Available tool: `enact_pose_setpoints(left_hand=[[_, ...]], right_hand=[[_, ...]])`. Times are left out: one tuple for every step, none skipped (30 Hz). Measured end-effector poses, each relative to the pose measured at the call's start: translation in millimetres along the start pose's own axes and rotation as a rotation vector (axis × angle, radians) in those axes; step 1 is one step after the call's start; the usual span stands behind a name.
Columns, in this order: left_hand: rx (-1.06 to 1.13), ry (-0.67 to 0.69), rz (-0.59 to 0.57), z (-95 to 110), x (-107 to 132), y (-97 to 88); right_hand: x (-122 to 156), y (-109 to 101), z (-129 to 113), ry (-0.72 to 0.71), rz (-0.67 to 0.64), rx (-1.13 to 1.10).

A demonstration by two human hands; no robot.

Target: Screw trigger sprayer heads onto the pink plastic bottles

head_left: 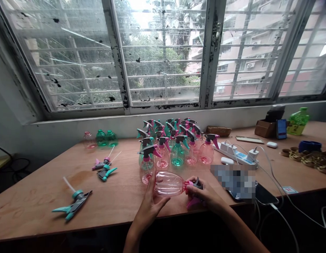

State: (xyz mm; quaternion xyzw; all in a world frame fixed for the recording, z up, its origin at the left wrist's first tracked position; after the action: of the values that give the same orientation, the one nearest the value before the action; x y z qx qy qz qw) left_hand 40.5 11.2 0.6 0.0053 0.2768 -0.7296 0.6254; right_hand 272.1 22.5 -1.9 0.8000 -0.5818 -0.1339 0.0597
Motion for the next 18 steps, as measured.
enact_pose_setpoints(left_hand=[[0.010,-0.002,-0.003,-0.8,-0.2,0.4],[0.026,-0.011,-0.010,-1.9,-0.5,0.9],[0.044,-0.024,-0.018,-3.2,-0.8,1.5],[0.061,-0.037,-0.027,-4.4,-1.0,1.9],[0.074,-0.048,-0.034,-5.3,-1.2,2.2],[0.082,-0.054,-0.036,-5.9,-1.4,2.2],[0.081,-0.056,-0.033,-6.1,-1.5,2.0],[0.072,-0.053,-0.025,-6.1,-1.5,1.6],[0.060,-0.047,-0.015,-6.0,-1.5,1.2],[0.050,-0.041,-0.007,-5.8,-1.4,0.8],[0.044,-0.035,-0.005,-5.7,-1.4,0.7],[0.045,-0.031,-0.007,-5.6,-1.3,0.8],[0.050,-0.028,-0.009,-5.6,-1.3,1.0],[0.055,-0.027,-0.011,-5.6,-1.3,1.1],[0.057,-0.026,-0.010,-5.5,-1.4,1.2],[0.058,-0.029,-0.006,-5.5,-1.5,1.2],[0.060,-0.034,-0.002,-5.6,-1.7,1.1],[0.064,-0.042,-0.002,-5.8,-1.9,1.2]], right_hand=[[-0.4,-0.8,1.6,0.001,-0.004,0.003],[-0.7,-1.7,3.2,0.002,-0.007,0.012],[-1.1,-2.6,4.6,0.005,-0.008,0.024],[-1.4,-3.4,5.7,0.008,-0.009,0.038],[-1.6,-4.1,6.4,0.010,-0.007,0.050],[-1.8,-4.5,6.6,0.011,-0.004,0.057],[-1.8,-4.6,6.2,0.009,0.000,0.058],[-1.8,-4.3,5.4,0.008,0.002,0.053],[-1.6,-3.7,4.3,0.005,0.004,0.045],[-1.3,-2.9,3.0,0.004,0.005,0.035],[-1.0,-2.0,1.6,0.003,0.007,0.028],[-0.6,-1.1,0.3,0.004,0.008,0.026],[-0.2,-0.3,-0.7,0.006,0.009,0.030],[0.1,0.2,-1.3,0.007,0.010,0.038],[0.4,0.3,-1.5,0.007,0.010,0.050],[0.5,0.1,-1.3,0.007,0.009,0.064],[0.5,-0.4,-0.5,0.007,0.004,0.077],[0.3,-1.2,0.7,0.006,-0.003,0.088]])
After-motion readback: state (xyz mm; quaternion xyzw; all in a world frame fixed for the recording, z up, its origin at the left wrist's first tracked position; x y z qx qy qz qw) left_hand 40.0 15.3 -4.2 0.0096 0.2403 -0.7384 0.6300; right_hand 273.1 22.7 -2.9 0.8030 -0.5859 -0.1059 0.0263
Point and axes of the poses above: each hand's wrist, its own x-axis away from the middle knuckle, its own y-axis out of the palm, z = x × y, the point moved 3 cm from there along -x, towards the middle knuckle, and after that the axes turned 8 degrees about -x, right-handed, at the moved point
